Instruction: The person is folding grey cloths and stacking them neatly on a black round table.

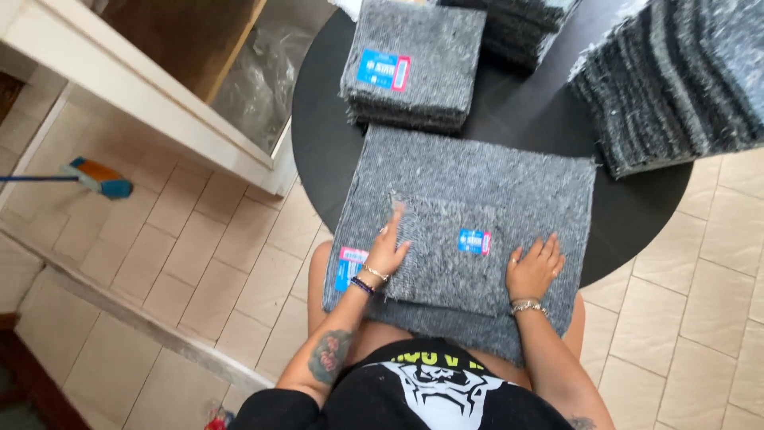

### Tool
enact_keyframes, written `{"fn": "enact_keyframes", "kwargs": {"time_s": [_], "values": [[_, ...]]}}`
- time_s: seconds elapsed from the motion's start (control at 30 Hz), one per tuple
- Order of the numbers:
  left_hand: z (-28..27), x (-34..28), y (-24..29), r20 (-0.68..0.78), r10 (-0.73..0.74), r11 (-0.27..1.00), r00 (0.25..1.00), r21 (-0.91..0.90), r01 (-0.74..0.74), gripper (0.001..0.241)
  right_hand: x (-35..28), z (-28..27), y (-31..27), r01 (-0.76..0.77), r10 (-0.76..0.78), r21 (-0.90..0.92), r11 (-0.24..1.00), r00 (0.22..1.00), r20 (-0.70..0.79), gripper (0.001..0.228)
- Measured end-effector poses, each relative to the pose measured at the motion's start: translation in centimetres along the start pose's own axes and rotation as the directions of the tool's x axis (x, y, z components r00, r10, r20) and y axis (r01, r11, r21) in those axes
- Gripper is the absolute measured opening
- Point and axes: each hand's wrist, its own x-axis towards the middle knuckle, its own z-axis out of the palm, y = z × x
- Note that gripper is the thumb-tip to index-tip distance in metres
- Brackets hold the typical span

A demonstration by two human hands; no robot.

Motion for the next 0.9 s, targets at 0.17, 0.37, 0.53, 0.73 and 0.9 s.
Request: {"fn": "enact_keyframes", "kwargs": {"time_s": [0.17,0.37,0.53,0.73,0.9], "values": [[0.0,7.6,-0.1,0.152,0.333,0.939,0.931,0.032,-0.342,0.059,0.0,-0.3,-0.4,-0.029,0.029,-0.014,0.999,0.999,-0.027,0.05],[-10.8,15.1,14.6,0.088,0.785,0.618,0.613,-0.047,-0.785,0.05,0.2,-1.1,-1.1,-0.031,0.029,-0.047,0.998,0.998,-0.057,0.046],[-20.4,22.8,14.4,-0.049,0.832,0.554,0.552,0.133,-0.822,0.04,0.5,-1.7,-1.3,-0.068,0.067,0.039,0.997,0.997,0.033,0.049],[-21.2,35.4,-6.0,-0.275,0.537,0.837,0.798,0.058,-0.543,0.052,0.6,-1.8,-1.4,-0.101,0.098,0.017,0.995,0.99,0.1,0.05],[-16.5,39.9,-17.8,-0.362,0.212,0.977,0.908,0.081,-0.196,0.055,1.2,-2.9,-2.0,-0.067,0.067,0.011,0.998,0.996,0.06,0.05]]}}
